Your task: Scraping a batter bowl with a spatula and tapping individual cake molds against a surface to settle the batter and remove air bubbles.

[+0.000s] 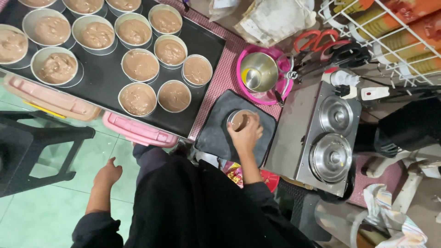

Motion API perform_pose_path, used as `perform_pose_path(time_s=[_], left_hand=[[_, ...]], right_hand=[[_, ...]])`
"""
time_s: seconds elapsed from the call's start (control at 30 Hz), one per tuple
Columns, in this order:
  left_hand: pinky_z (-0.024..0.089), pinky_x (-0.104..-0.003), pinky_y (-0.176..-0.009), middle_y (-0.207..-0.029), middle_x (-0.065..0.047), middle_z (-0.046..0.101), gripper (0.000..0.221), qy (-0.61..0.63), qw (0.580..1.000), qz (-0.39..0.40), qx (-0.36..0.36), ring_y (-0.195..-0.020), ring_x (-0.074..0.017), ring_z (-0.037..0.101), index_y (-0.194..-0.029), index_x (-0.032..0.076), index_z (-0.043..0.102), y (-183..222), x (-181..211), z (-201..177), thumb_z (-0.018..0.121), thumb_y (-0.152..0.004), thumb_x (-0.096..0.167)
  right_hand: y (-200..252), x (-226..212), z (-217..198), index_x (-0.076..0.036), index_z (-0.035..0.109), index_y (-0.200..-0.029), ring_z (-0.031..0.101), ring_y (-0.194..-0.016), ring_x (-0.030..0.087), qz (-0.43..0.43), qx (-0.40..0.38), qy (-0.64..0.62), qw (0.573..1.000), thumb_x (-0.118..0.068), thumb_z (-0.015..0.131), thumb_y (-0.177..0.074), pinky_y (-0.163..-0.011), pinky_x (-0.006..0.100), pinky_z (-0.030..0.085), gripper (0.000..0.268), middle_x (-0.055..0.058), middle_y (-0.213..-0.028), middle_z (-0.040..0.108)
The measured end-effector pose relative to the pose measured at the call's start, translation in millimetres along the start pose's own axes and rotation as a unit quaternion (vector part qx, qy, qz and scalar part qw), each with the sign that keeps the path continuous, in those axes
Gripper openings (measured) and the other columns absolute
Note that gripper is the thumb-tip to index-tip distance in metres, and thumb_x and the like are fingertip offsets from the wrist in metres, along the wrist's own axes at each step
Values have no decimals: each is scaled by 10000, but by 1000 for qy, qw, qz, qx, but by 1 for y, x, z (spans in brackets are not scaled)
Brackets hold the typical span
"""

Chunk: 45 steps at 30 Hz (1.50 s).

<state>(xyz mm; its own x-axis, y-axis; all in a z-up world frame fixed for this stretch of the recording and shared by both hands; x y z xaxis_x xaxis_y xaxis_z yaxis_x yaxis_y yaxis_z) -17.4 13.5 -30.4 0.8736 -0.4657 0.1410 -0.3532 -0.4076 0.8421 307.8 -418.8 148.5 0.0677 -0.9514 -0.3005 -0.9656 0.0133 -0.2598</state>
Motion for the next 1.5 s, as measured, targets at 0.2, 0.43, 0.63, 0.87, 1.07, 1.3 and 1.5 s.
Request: perform_pose_path(time_s=[0.2, 0.43, 0.63, 0.87, 1.07, 1.3, 1.5], left_hand=[[453, -576, -1066, -1362, -369, 624, 715, 8, 1000, 13, 4, -1307, -507, 558, -1623, 170, 314, -12, 3, -9, 435, -954, 390], [466, -580, -1052, -1346, -362, 640, 718, 7, 1000, 13, 9, -1293, -503, 574, -1623, 174, 310, -17, -3, -3, 435, -955, 403], [471, -564, -1056, -1350, -348, 639, 716, 7, 1000, 10, -4, -1293, -494, 577, -1627, 174, 291, -8, -11, -15, 428, -958, 389], [446, -568, -1095, -1394, -366, 599, 705, 15, 1000, 21, 0, -1328, -504, 542, -1622, 149, 289, -35, -35, -31, 429, -966, 363], [487, -563, -1040, -1308, -330, 666, 709, 28, 999, 22, 3, -1264, -482, 602, -1621, 185, 293, -43, -78, -50, 430, -963, 410], [484, -562, -1046, -1306, -298, 673, 693, 51, 999, 2, 7, -1274, -464, 600, -1617, 196, 293, -28, -123, -102, 434, -966, 391], [510, -553, -966, -1160, -305, 717, 671, 119, 992, -9, 37, -1161, -483, 656, -1605, 153, 325, 3, -153, -148, 425, -972, 352]], right_hand=[[-9, 3, -4, -166, 451, -1303, 534, -1096, 449, 5, 22, -2, 1000, -526, 856, -649, -817, 573, 448, 850, 183, -1470, 458], [-3, 14, 13, -103, 528, -1264, 579, -1026, 471, 17, -7, 50, 999, -539, 875, -576, -776, 596, 464, 885, 214, -1387, 549], [-3, 20, 18, -112, 549, -1274, 605, -1004, 462, 44, -61, 56, 996, -531, 868, -595, -783, 595, 487, 859, 210, -1311, 590], [-2, 3, 36, -105, 456, -1363, 587, -1096, 506, 74, -109, 69, 989, -618, 806, -694, -853, 644, 475, 913, 250, -1387, 527], [-10, -214, -30, -110, 471, -1335, 542, -1138, 504, -59, -121, -99, 986, -449, 889, -625, -907, 650, 454, 891, 212, -1380, 511], [40, -457, 108, -212, 424, -1371, 494, -1245, 506, -348, -223, -183, 892, -536, 846, -616, -982, 621, 431, 924, 158, -1516, 384], [47, -467, 181, -247, 414, -1433, 444, -1296, 592, -329, -242, -61, 911, -577, 829, -643, -1123, 745, 273, 951, 207, -1532, 353]])
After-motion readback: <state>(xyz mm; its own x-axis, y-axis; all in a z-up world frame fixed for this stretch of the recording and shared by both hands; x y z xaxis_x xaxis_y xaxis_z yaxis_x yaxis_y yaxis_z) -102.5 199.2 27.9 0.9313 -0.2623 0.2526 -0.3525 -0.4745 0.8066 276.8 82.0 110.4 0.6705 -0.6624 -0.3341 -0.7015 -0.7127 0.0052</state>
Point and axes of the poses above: each hand's wrist, its own y-axis away from the middle knuckle, its own z-axis out of the palm, x = y × z, the point moved 7 cm from there along -y, towards the middle knuckle
